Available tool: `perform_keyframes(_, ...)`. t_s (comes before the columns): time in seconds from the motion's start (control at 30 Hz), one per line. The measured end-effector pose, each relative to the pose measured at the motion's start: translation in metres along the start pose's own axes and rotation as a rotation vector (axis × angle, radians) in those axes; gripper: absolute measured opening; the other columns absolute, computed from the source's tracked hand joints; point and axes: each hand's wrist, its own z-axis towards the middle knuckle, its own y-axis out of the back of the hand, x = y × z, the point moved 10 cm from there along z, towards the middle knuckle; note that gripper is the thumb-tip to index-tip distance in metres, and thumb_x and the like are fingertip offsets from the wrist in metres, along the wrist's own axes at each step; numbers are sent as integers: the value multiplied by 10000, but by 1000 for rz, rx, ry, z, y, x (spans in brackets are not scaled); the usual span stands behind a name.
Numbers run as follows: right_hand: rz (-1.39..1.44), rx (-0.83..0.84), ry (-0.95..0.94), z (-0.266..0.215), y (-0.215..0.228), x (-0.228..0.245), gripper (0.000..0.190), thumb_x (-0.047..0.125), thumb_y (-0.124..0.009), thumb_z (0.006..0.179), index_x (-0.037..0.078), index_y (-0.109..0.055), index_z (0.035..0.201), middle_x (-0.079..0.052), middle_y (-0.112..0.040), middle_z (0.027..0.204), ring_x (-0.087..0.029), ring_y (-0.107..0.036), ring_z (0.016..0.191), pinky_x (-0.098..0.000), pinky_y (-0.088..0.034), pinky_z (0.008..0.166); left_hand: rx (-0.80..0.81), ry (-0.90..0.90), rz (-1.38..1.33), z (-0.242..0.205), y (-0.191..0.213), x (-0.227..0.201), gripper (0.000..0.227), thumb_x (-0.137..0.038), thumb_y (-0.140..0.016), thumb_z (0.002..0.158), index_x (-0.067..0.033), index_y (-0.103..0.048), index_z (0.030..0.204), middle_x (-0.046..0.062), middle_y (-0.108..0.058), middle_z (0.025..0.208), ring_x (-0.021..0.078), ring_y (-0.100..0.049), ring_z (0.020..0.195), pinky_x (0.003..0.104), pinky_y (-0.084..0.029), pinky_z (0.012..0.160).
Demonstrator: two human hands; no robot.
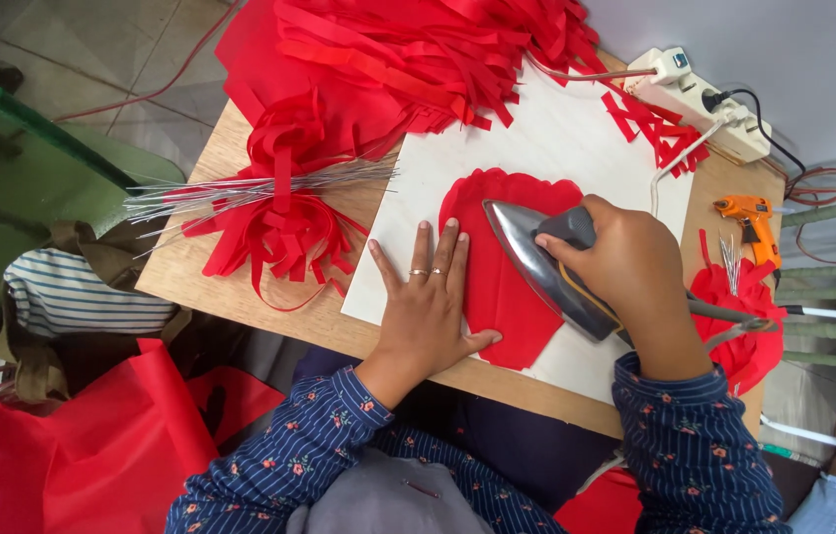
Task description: Ironing red heart-shaped fabric petals on a wooden table
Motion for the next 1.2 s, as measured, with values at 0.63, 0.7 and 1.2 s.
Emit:
perform_keyframes(0.63, 8, 2, -70, 1, 12, -2, 489, 550, -817, 815, 88, -707, 931, -163, -683, 657, -397, -724, 728, -425, -542, 594, 2, -14, 38, -1, 0, 0, 1297, -854, -588, 768, -2, -119, 1626, 199, -53, 1717, 456, 8, 1560, 931, 81, 1023)
perform_keyframes(0.7, 38, -1, -26, 8, 1, 7, 438, 484, -843, 807, 77, -717, 909, -134, -701, 659, -371, -732, 695, -397, -544, 588, 10, -7, 35, -1, 1, 0, 1293, -864, -574, 773, -2, -120, 1623, 200, -57, 1715, 452, 8, 1560, 930, 80, 1027)
perform_keyframes(1.2, -44, -68, -121, 28, -13, -56, 482, 519, -825, 853, 58, -717, 944, -168, -705, 715, -413, -731, 777, -449, -551, 622, 30, -2, -3, -3, 5, 0, 1348, -887, -600, 723, -12, -121, 1629, 180, -49, 1724, 451, 18, 1565, 935, 106, 1014)
